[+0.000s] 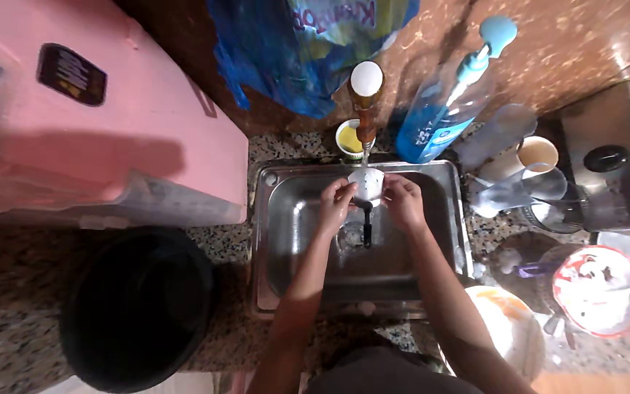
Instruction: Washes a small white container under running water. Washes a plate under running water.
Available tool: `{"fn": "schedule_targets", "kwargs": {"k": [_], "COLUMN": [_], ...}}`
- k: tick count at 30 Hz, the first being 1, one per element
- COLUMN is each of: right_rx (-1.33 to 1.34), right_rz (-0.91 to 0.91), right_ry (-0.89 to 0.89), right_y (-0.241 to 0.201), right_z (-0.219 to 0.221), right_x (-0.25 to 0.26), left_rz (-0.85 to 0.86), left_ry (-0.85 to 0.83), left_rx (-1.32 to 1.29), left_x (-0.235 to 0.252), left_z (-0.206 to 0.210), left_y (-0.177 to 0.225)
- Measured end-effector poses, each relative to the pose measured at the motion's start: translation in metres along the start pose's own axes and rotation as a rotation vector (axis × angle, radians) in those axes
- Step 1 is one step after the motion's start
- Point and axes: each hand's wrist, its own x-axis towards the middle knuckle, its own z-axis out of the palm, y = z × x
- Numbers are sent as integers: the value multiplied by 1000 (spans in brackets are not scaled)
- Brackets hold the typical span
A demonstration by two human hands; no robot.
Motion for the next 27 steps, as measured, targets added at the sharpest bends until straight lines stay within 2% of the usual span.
{"fn": "schedule_targets", "kwargs": {"k": [5, 10, 17, 23, 27], "right_rx": [19, -54, -103, -107, -137], "right_rz": [-21, 45, 160, 39, 35], "right_ry": [-10, 45, 89, 2, 42], "right_y": [2, -5, -15, -7, -6], "right_z": [10, 13, 17, 8, 8], "right_x": [-7, -4, 1, -5, -4], "left_rz": [70, 189, 151, 96, 118], "left_ry": [50, -21, -48, 0, -16], "left_rx": [6, 80, 32, 20, 36], "left_x": [-5, -7, -2, 0, -1], "left_z": [0, -2, -7, -3, -1], "left_y": [2, 2, -8, -6, -4]}}
